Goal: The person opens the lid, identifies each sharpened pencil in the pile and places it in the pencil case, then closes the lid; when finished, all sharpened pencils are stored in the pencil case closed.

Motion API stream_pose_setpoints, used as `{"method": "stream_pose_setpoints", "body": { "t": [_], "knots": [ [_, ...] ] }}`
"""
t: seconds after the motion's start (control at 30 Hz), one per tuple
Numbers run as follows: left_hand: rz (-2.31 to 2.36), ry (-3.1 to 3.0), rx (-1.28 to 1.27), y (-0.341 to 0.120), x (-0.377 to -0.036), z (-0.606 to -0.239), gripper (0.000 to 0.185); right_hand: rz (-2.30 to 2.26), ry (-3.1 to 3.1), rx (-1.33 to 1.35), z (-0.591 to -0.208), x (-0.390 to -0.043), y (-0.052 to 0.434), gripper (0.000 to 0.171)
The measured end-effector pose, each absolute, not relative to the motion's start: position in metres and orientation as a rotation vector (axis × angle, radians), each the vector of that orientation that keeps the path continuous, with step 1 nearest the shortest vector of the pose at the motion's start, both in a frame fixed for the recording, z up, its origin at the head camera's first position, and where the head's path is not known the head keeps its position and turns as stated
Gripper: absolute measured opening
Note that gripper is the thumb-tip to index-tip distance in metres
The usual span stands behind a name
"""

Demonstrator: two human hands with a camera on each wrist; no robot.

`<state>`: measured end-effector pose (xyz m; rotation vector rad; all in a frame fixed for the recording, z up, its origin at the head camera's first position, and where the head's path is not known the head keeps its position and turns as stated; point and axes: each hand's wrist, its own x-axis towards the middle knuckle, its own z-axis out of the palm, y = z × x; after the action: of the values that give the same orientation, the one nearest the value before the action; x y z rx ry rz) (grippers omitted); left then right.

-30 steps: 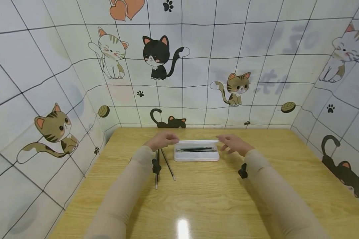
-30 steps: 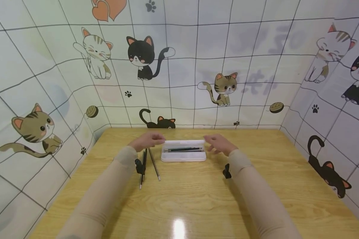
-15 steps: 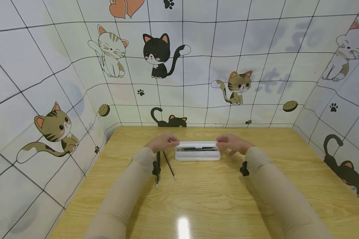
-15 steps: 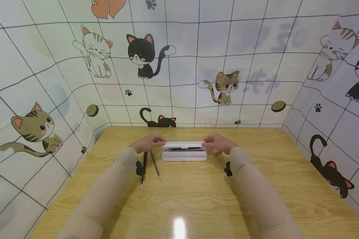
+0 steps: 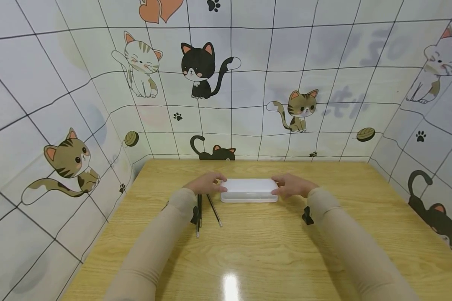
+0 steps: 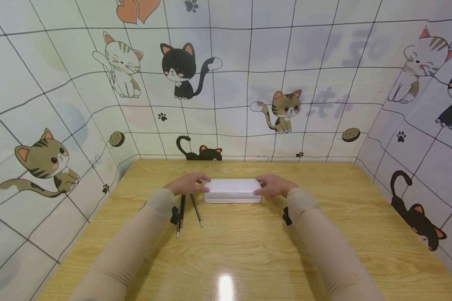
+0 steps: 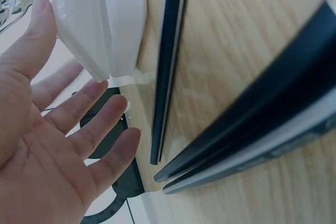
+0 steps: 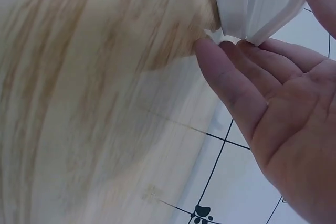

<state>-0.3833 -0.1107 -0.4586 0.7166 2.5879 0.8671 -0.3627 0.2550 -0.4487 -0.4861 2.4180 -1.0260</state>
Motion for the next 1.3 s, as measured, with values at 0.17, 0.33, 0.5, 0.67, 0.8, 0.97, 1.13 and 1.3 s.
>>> {"method": "stream_pose_setpoints", "body": {
  "t": [0.17,0.33,0.5,0.67,0.8,0.97,1.13,1.3],
  "knots": [
    [0.846,2.599,0.674,-0.109,-0.382,-0.459,0.070,-0.940,2.469,-0.534,-0.450,-0.363,0.254,0.090],
    [0.835,2.593,0.677,-0.106,-0.381,-0.464,0.078,-0.898,2.492,-0.549,-0.455,-0.365,0.252,0.094],
    [0.818,2.603,0.663,-0.104,-0.384,-0.473,0.084,-0.822,2.565,-0.596,-0.457,-0.365,0.248,0.092],
    [0.793,2.630,0.664,-0.102,-0.384,-0.475,0.086,-0.808,2.592,-0.579,-0.457,-0.363,0.245,0.093],
    [0.767,2.649,0.667,-0.101,-0.386,-0.476,0.086,-0.812,2.592,-0.583,-0.458,-0.364,0.244,0.093],
    [0.743,2.674,0.687,-0.101,-0.387,-0.477,0.086,-0.834,2.572,-0.561,-0.459,-0.366,0.244,0.094],
    [0.710,2.684,0.688,-0.100,-0.388,-0.476,0.088,-0.820,2.575,-0.528,-0.457,-0.364,0.241,0.094],
    [0.673,2.701,0.688,-0.098,-0.387,-0.475,0.089,-0.744,2.616,-0.501,-0.456,-0.363,0.238,0.096]
  ]
}}
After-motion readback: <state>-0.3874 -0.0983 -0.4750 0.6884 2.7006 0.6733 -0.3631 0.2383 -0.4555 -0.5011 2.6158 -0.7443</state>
